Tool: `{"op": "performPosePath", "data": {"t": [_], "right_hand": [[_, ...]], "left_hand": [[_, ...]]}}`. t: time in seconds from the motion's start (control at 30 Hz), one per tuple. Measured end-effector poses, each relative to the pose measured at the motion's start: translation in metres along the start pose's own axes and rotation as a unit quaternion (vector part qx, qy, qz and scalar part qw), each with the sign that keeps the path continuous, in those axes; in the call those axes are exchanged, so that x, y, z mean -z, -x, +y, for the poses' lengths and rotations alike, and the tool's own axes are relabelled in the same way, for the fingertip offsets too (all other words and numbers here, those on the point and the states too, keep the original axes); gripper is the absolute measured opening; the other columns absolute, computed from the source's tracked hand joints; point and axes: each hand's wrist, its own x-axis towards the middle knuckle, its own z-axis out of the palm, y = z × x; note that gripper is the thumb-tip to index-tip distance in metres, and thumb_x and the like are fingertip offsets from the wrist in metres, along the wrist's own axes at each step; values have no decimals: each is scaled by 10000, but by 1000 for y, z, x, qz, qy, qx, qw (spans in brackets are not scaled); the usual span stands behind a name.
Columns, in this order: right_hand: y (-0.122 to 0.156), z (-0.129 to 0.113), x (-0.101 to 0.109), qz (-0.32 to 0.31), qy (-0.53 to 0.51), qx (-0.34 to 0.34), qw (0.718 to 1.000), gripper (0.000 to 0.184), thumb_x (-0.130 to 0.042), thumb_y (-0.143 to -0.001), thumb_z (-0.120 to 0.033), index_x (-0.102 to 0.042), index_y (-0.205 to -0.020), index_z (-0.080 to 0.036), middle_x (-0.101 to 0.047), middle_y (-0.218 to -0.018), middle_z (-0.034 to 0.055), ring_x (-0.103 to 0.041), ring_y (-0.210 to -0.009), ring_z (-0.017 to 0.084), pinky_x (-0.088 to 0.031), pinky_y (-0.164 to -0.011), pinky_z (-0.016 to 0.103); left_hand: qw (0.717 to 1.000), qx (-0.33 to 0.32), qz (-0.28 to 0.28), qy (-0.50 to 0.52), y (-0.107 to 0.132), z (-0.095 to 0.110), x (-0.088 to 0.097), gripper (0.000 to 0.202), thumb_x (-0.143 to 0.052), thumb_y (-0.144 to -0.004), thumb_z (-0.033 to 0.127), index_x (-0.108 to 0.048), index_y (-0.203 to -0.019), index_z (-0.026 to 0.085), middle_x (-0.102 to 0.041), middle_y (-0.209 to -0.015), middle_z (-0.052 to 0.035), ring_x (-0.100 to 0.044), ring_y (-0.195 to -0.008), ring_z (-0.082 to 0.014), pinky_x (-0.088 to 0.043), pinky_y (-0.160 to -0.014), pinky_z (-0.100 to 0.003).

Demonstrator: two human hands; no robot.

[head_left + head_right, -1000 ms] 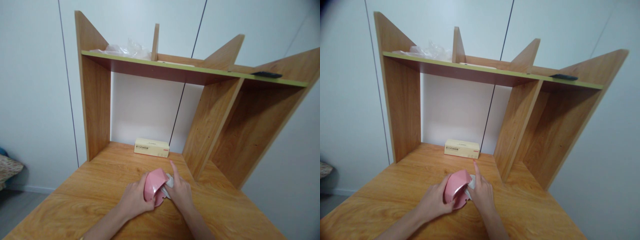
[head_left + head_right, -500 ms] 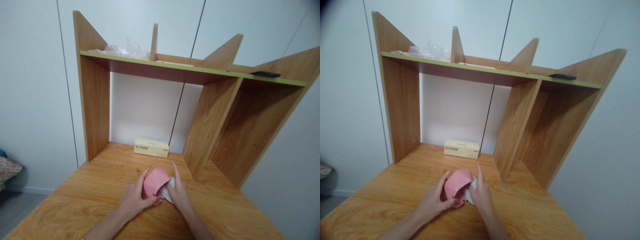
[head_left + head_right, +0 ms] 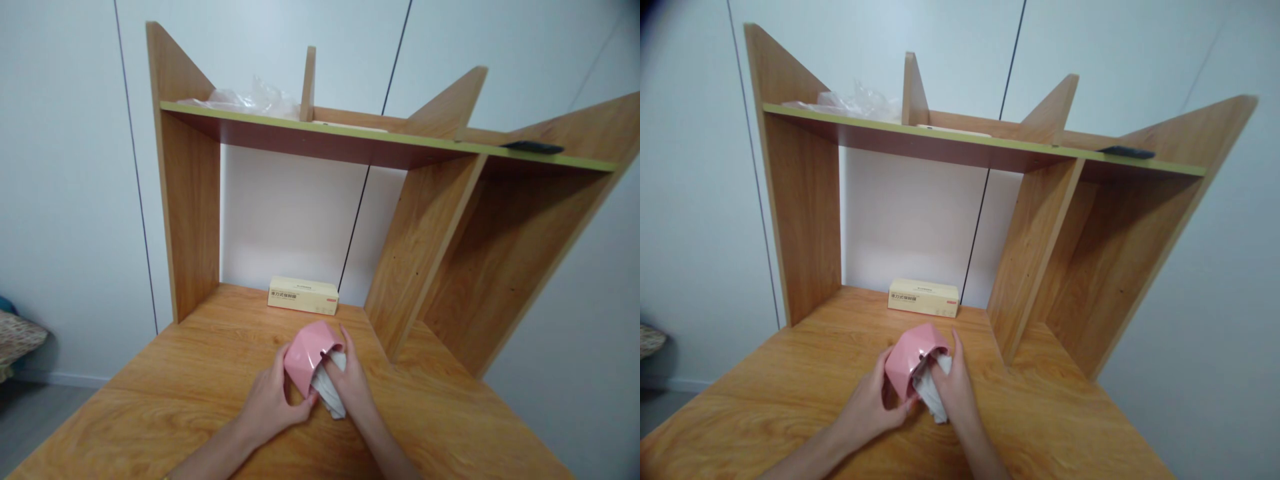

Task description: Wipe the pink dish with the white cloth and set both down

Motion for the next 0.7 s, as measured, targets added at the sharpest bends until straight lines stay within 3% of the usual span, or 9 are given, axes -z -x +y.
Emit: {"op": "performPosePath", "data": {"t": [0.17, 0.3, 0.4, 0.53, 0.7], "right_hand": [[-2, -4, 4, -1, 142, -23, 990, 734, -543, -718, -312, -217, -1354, -146, -653, -814, 56, -625, -716, 210, -441, -599, 270], [-3, -7, 11, 7, 274, -4, 962, 739, -531, -747, -327, -175, -1372, -159, -599, -571, -2, -603, -553, 210, -364, -486, 241], [-2, -7, 15, 24, 366, 47, 929, 731, -534, -755, -329, -178, -1372, -168, -624, -613, 29, -614, -580, 228, -359, -501, 249], [-1, -8, 19, 32, 415, 131, 900, 701, -509, -775, -284, -159, -1372, -174, -654, -762, 70, -626, -667, 230, -396, -565, 266], [-1, -6, 21, 3, 398, 155, 904, 721, -511, -774, -276, -128, -1378, -180, -654, -813, 69, -623, -750, 231, -414, -619, 271]], "left_hand": [[997, 30, 13, -70, 0, 2, 0, 652, -616, -651, 379, -332, -1201, 174, -612, -1039, -106, -599, -885, -286, -456, -754, -378], [995, 31, -8, -95, -1, 7, 2, 659, -605, -646, 435, -357, -1200, 180, -646, -957, -88, -621, -819, -288, -457, -725, -369], [993, 35, -11, -113, -1, 9, 2, 636, -598, -643, 421, -379, -1185, 170, -659, -899, -87, -625, -785, -289, -454, -705, -363], [992, 28, -29, -121, 0, 9, 3, 610, -592, -634, 369, -399, -1171, 153, -662, -836, -80, -623, -729, -268, -452, -671, -346], [991, 9, -37, -125, 0, 10, 5, 637, -590, -624, 358, -397, -1193, 146, -658, -833, -73, -615, -707, -255, -447, -661, -341]]}}
